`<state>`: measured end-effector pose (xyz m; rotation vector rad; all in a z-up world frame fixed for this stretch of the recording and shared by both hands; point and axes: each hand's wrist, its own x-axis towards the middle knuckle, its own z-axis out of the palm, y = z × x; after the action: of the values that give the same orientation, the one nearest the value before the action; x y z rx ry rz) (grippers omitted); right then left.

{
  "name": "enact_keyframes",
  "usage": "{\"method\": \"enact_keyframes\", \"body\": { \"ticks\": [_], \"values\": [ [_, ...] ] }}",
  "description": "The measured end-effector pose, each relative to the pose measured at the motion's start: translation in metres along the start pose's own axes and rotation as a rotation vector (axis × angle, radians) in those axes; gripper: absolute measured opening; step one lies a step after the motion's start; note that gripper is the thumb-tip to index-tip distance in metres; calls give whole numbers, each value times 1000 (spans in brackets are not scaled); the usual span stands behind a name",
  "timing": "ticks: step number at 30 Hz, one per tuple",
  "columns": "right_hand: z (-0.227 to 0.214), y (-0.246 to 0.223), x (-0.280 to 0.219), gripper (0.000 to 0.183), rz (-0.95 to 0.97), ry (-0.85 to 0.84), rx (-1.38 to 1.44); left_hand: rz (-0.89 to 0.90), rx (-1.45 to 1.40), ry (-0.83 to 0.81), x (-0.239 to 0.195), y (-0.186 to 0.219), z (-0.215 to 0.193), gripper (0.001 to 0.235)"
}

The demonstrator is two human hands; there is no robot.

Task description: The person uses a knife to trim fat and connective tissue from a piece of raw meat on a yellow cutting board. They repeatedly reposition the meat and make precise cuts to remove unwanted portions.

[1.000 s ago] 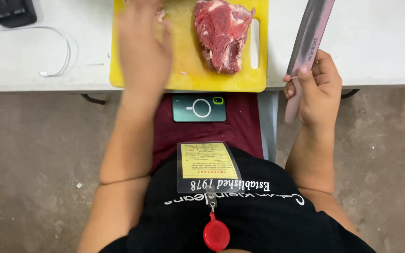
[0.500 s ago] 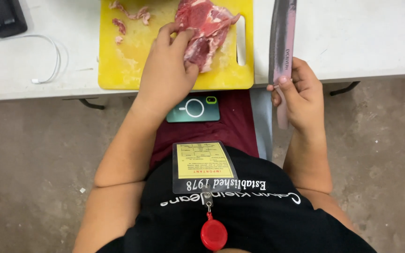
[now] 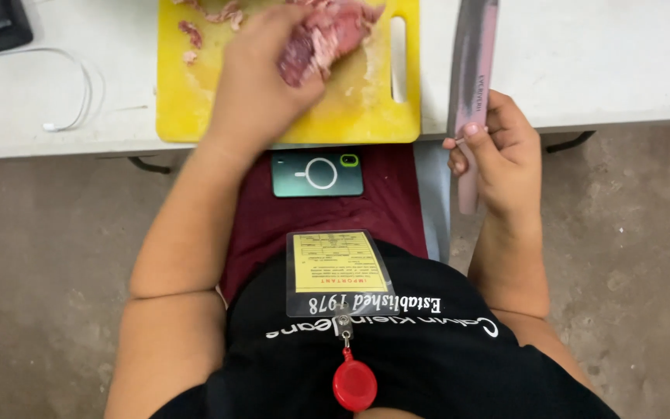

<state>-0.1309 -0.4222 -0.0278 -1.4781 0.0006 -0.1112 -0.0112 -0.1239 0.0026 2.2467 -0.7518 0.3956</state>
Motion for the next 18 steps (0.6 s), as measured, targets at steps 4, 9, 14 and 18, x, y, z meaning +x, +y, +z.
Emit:
{"method": "enact_keyframes", "body": {
  "ticks": [4, 9, 14, 18],
  "values": [
    [14, -8, 0, 35, 46, 4, 69, -227, -277, -81, -2, -19, -46, 40],
    [43, -13, 3, 41, 89, -122, -27, -209, -411, 83, -32, -32, -49, 45],
    [75, -13, 4, 41, -4, -307, -257, -78, -248, 260, -62, -11, -49, 18],
    [78, -10, 5, 41, 5, -255, -224, 268, 40, 221, -69, 3, -33, 13]
  ]
}}
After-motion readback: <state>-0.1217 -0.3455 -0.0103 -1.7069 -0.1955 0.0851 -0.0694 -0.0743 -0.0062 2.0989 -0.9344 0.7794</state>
